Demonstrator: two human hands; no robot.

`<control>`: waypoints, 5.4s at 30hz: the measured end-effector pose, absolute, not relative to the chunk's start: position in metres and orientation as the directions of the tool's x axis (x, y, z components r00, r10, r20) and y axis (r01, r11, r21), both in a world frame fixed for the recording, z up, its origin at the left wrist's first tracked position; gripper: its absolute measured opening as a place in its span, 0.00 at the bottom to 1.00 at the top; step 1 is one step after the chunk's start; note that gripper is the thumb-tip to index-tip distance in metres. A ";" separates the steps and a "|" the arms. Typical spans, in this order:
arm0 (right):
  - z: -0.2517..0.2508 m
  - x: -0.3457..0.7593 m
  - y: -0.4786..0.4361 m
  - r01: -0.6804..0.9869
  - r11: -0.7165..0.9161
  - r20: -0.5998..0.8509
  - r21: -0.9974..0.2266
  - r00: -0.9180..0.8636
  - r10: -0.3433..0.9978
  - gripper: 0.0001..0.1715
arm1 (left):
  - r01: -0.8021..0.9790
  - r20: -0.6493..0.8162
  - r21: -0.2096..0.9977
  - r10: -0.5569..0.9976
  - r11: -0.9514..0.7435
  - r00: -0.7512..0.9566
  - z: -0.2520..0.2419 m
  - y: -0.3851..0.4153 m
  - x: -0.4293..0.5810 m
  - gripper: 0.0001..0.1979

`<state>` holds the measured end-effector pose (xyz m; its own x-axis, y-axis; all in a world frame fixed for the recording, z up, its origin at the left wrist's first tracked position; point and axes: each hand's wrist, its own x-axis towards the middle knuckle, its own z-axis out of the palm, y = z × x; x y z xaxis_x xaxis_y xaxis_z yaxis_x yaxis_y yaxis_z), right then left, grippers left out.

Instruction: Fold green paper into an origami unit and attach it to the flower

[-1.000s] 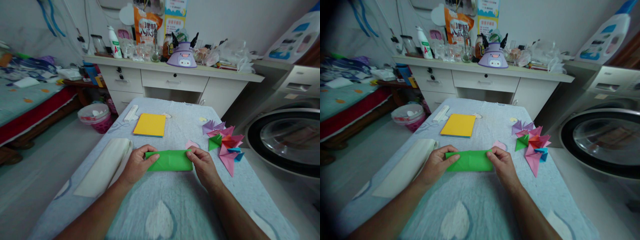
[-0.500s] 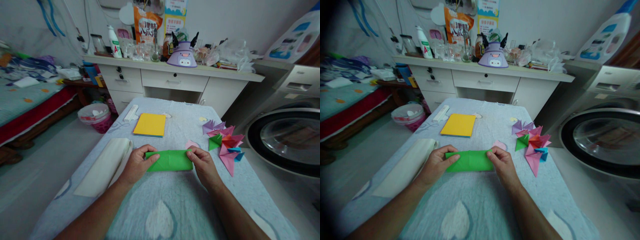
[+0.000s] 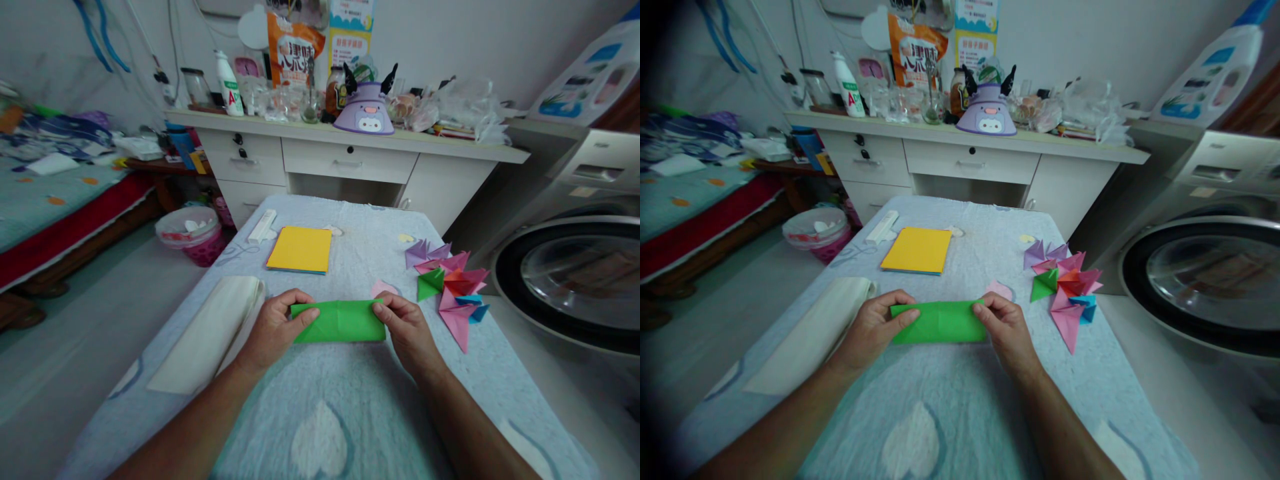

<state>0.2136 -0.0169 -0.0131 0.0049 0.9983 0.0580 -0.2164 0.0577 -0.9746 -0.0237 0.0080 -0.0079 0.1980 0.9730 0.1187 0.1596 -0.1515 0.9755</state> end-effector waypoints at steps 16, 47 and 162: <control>-0.012 0.213 -0.017 -0.190 0.061 0.061 -0.980 0.001 0.998 0.14 | 0.171 0.113 0.974 0.973 -0.149 0.201 -0.009 0.008 -0.025 0.10; -0.022 0.216 0.003 0.922 0.045 0.111 -0.384 -0.002 0.994 0.11 | 0.767 0.072 0.610 0.978 -0.198 0.196 -0.017 0.020 -0.005 0.05; -0.028 0.204 0.000 0.971 -0.047 0.175 -0.233 0.090 0.980 0.06 | 0.897 0.222 0.370 0.961 -0.241 0.167 -0.023 0.020 -0.007 0.09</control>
<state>0.2038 -0.0004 -0.0281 0.0898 0.9804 0.1753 0.9714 -0.0474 -0.2326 -0.0072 0.0200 -0.0233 0.1668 0.9608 0.2216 0.8970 -0.2412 0.3703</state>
